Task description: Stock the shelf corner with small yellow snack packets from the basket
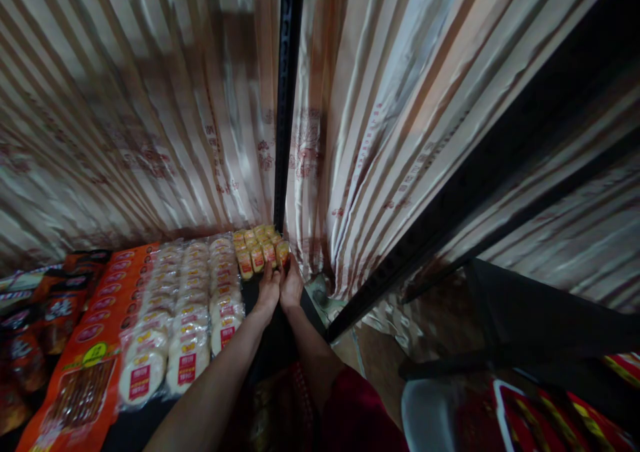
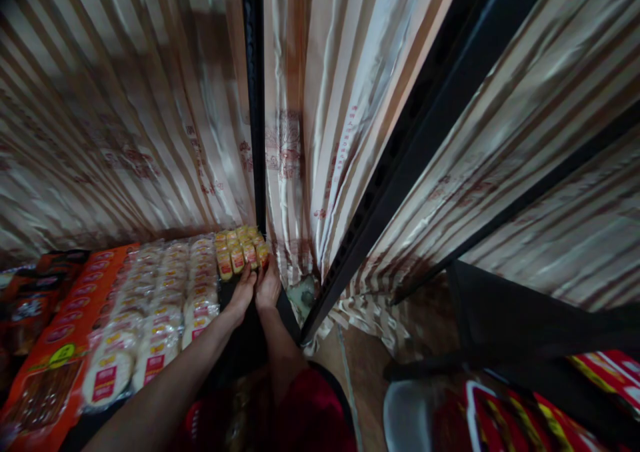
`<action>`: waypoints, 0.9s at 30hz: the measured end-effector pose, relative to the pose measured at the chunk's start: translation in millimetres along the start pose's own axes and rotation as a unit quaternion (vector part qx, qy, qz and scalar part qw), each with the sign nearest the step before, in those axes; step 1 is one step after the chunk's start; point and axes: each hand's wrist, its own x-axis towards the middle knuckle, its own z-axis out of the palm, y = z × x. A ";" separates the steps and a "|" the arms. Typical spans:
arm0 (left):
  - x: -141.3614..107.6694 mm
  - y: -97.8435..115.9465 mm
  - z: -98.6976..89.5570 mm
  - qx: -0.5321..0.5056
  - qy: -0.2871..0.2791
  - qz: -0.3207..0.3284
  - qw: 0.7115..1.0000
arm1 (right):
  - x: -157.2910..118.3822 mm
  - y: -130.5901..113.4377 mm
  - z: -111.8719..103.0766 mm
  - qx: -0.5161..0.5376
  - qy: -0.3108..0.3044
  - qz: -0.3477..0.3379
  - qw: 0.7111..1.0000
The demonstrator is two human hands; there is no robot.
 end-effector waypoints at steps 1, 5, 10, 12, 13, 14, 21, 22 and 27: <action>0.5 -0.3 -0.6 0.007 0.003 -0.002 1.000 | 0.7 -0.4 0.9 0.002 0.006 -0.005 1.000; 2.8 -5.0 -1.1 0.033 0.010 0.007 0.999 | 2.6 -1.2 3.1 -0.001 0.022 -0.008 1.000; 8.9 -11.2 2.7 0.069 0.025 0.034 0.997 | 4.8 5.0 7.2 0.000 0.023 -0.022 0.999; 11.9 -12.9 4.7 0.084 0.032 0.033 0.995 | 6.0 7.5 9.7 -0.003 0.028 -0.026 0.999; 13.0 -13.8 5.6 0.090 0.035 0.031 0.995 | 6.5 7.9 10.7 -0.008 0.032 -0.024 0.999; 13.9 -14.8 6.3 0.095 0.036 0.033 0.994 | 7.0 7.7 11.3 -0.017 0.033 -0.020 0.999; 15.2 -22.1 8.7 0.077 0.044 0.044 0.995 | 7.4 -2.4 7.0 -0.129 0.002 0.017 0.992; 15.3 -22.1 9.0 0.077 0.045 0.046 0.995 | 7.2 -3.0 6.2 -0.133 0.000 0.014 0.991; 15.7 -18.4 9.1 0.104 0.043 0.044 0.993 | 6.8 -1.6 3.8 -0.084 0.012 -0.019 0.996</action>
